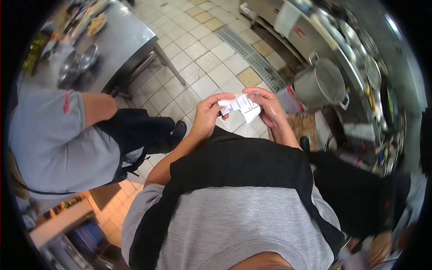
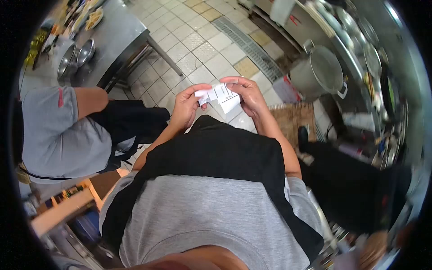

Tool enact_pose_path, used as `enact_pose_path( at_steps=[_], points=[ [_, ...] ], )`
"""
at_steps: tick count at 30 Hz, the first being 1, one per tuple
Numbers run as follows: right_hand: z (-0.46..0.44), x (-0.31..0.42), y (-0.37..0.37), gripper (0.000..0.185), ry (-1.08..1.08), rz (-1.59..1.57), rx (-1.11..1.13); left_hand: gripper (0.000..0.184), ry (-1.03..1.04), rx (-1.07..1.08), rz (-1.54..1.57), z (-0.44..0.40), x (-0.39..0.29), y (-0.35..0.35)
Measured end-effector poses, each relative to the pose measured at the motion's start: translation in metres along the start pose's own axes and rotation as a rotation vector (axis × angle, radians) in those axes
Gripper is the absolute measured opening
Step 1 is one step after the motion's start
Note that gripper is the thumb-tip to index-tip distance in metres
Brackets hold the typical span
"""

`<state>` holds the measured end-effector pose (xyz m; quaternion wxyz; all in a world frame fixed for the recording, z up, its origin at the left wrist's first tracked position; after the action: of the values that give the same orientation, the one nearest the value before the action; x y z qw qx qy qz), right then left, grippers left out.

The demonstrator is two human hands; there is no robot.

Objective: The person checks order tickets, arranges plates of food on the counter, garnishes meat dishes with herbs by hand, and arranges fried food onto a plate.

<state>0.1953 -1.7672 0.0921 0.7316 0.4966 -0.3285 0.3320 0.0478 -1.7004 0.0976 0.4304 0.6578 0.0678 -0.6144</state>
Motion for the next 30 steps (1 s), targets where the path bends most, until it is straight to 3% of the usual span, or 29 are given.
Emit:
enact_pose_path(
  at_steps=[3, 8, 12, 15, 16, 19, 23, 26, 30],
  points=[
    [-0.093, 0.005, -0.009, 0.012, 0.044, -0.059, 0.215, 0.018, 0.093, -0.092, 0.067, -0.051, -0.013, -0.034],
    [-0.219, 0.037, -0.003, 0.015, 0.114, -0.027, 0.317, 0.025, 0.312, -0.078, -0.293, -0.140, -0.058, -0.081],
    [-0.309, 0.097, -0.010, 0.014, 0.064, 0.135, 0.335, 0.026, 0.174, -0.074, -0.463, -0.232, -0.107, -0.100],
    [-0.370, 0.141, -0.018, 0.014, 0.051, 0.233, 0.268, 0.027, 0.182, -0.063, -0.776, -0.298, -0.154, -0.109],
    [-0.391, 0.150, -0.024, 0.014, 0.053, 0.253, 0.268, 0.031, 0.288, -0.031, -0.972, -0.319, -0.170, -0.111],
    [-0.454, 0.173, -0.042, 0.013, 0.055, 0.233, 0.213, 0.030, 0.425, 0.166, -1.157, -0.391, -0.204, -0.114],
    [-0.563, 0.207, -0.052, 0.008, 0.054, 0.186, 0.236, 0.029, 0.490, 0.373, -1.287, -0.503, -0.220, -0.138],
    [-0.653, 0.240, -0.048, 0.014, 0.117, 0.207, 0.280, 0.025, 0.479, 0.338, -1.387, -0.581, -0.250, -0.168],
    [-0.778, 0.296, 0.003, 0.017, 0.085, 0.423, 0.411, 0.034, 0.461, 0.120, -1.426, -0.668, -0.312, -0.232]
  ],
)
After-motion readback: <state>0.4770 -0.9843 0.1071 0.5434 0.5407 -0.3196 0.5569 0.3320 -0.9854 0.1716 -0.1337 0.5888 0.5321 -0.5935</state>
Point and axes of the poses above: each hand's wrist, its own z-axis away from the middle knuckle, its own y-axis out of the palm, x = y × z, the point moved 7 cm from there along -z, towards the middle knuckle, and after that the axes turned 5 degrees about x, right-handed, at the moved point
